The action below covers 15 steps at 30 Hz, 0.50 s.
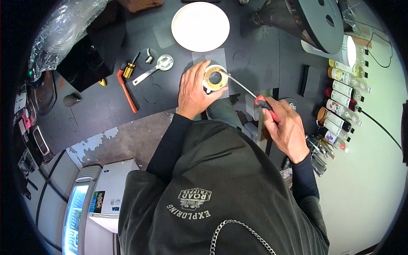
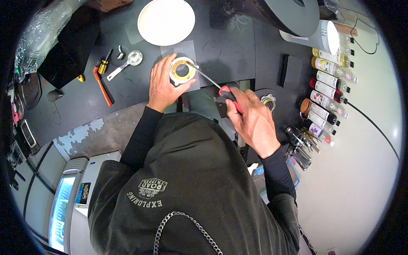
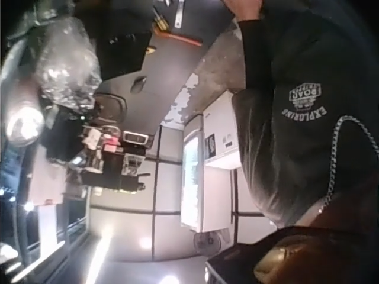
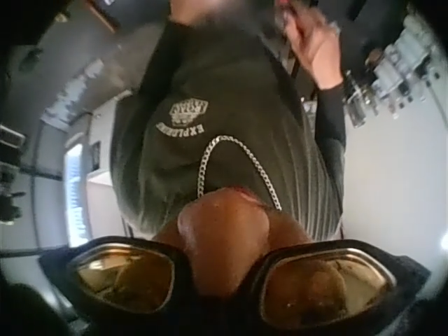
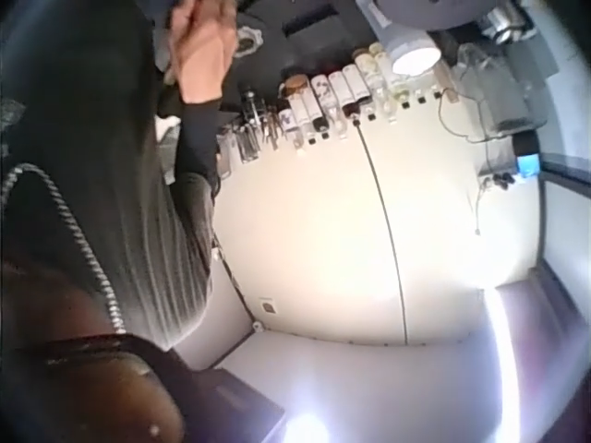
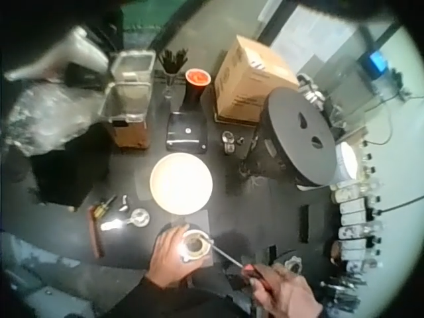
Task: Using a screwdriver to work on a coffee grinder burr assembly.
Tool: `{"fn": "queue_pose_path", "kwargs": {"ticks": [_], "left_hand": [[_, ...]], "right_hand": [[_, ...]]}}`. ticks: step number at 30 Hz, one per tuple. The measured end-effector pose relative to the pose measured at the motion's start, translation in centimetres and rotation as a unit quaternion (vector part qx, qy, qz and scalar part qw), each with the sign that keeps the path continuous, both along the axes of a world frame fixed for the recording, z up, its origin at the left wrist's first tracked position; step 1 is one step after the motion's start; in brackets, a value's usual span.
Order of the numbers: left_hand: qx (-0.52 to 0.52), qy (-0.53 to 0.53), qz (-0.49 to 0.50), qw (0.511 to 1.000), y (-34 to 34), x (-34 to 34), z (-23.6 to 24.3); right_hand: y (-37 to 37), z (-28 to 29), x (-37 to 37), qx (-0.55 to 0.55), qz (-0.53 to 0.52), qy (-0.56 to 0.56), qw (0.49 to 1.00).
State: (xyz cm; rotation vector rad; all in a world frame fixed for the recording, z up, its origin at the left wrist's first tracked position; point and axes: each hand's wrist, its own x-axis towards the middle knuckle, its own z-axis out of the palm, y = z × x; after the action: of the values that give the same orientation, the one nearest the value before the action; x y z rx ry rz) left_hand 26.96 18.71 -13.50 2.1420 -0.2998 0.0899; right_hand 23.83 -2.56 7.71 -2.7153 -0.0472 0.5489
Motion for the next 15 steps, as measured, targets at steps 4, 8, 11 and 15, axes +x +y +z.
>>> {"fn": "queue_pose_path", "kwargs": {"ticks": [4,8,11,15], "left_hand": [[-0.006,-0.006,0.007,1.000,-0.2,0.0,0.2],[-0.020,-0.009,0.011,1.000,-0.3,0.2,0.3],[-0.020,-0.028,0.006,0.999,-0.4,0.4,0.3],[-0.027,-0.015,0.010,0.999,-0.6,0.1,-0.2]], "right_hand": [[0.0,0.4,0.6,-0.027,0.023,0.007,0.999],[0.8,1.4,1.6,-0.058,0.047,0.003,0.997],[2.6,3.5,3.6,-0.160,0.148,-0.012,0.976],[4.7,4.9,7.2,-0.238,0.354,-0.067,0.902]]}}
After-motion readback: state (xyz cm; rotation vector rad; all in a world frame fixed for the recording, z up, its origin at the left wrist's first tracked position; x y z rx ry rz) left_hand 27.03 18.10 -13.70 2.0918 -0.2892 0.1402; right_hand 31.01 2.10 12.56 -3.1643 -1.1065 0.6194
